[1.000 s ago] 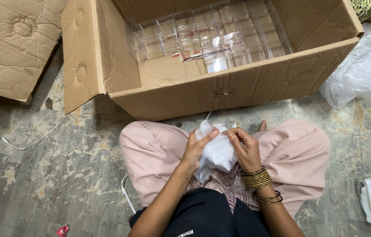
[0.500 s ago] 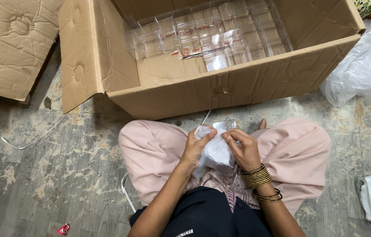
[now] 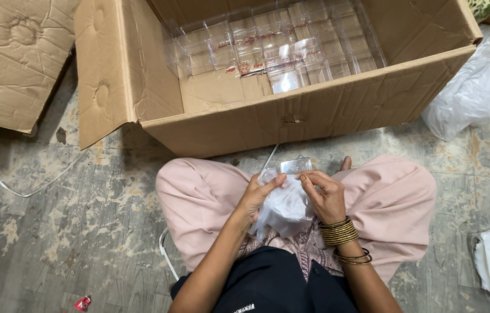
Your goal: The person sits on the floor and wraps clear plastic containers in white plastic bags one at a time, then places the wrapped containers into an open cardboard box in front of them. Another person nearby handles plastic bags in a separate box.
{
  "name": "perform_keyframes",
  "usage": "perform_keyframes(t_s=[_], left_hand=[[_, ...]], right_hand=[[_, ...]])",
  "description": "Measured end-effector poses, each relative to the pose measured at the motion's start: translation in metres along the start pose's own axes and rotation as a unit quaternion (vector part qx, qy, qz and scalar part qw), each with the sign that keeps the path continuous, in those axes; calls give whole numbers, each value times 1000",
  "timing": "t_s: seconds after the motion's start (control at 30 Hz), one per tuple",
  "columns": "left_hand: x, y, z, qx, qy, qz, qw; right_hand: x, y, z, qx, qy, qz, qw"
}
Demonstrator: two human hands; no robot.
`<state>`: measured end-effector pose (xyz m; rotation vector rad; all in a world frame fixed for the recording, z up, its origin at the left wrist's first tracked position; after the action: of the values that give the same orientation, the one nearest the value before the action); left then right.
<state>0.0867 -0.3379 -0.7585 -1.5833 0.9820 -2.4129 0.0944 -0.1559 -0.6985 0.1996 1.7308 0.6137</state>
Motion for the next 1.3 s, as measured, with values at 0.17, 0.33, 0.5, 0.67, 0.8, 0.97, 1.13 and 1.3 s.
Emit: perform_keyframes(t_s=[0.17, 0.33, 0.5, 0.67, 0.8, 0.97, 1.13, 1.3], left_hand=[[-5, -8, 6, -84, 108, 126, 983], [-16, -5, 8, -111, 192, 11, 975], [-10, -8, -11, -142, 37, 149, 978], [9, -18, -42, -37, -124, -440, 889], [12, -12, -46, 61, -60, -550, 831], [8, 11, -51, 54, -1, -119, 991], [18, 12, -43, 41, -3, -159, 986], [32, 10, -35, 86, 120, -542, 827]], right_hand=[[43, -10, 2, 22, -59, -397, 916], [70, 2, 8, 15, -127, -690, 713], [59, 12, -4, -120, -203, -95, 967], [32, -13, -24, -149, -309, 232, 910], [22, -25, -33, -241, -396, 221, 858], [11, -18, -41, -223, -402, 187, 868], [15, -21, -45, -227, -409, 159, 869], [19, -28, -48, -211, -353, 137, 901]])
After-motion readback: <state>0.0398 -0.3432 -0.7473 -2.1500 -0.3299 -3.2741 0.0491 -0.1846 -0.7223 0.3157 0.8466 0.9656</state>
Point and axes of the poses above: each hand's wrist, its own z-axis away from the middle knuckle, its own y-axis out of the back of the hand, x = y × z, the point moved 5 cm from there along -z, towards the middle knuckle, and after that the axes turned 14 degrees about -x, right-handed, at the moved point
